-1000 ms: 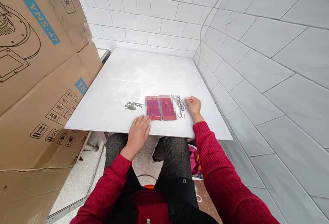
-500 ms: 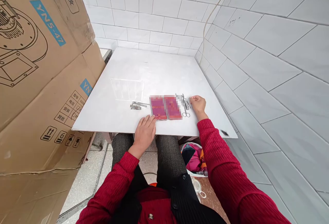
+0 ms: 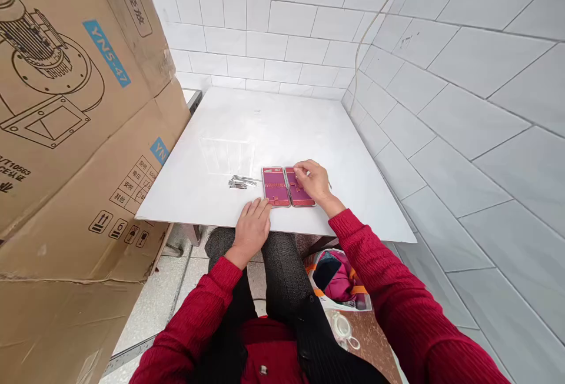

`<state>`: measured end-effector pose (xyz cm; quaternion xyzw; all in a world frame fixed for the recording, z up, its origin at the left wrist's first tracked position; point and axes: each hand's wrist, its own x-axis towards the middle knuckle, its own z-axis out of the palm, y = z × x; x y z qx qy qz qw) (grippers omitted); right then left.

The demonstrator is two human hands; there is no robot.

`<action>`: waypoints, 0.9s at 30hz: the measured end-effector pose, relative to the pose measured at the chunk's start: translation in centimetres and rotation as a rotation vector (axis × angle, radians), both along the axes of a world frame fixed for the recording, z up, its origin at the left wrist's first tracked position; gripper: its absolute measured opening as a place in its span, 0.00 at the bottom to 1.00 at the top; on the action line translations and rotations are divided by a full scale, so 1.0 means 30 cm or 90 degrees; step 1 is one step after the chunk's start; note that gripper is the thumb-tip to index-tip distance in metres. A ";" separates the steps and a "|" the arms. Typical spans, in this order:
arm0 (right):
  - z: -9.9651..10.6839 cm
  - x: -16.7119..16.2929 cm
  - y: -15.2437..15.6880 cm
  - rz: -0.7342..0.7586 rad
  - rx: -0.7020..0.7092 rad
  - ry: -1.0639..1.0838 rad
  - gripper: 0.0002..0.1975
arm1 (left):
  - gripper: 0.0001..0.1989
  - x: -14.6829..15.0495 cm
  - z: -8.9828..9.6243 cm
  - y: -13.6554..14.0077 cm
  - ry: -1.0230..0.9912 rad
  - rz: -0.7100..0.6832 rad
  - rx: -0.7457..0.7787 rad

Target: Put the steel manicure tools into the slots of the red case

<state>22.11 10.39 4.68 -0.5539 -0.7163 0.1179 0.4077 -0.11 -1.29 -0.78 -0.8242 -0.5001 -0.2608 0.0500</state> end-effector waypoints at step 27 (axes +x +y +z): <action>-0.015 -0.377 0.029 0.272 -0.068 -0.257 0.12 | 0.21 -0.198 0.066 0.069 -0.012 0.117 -0.065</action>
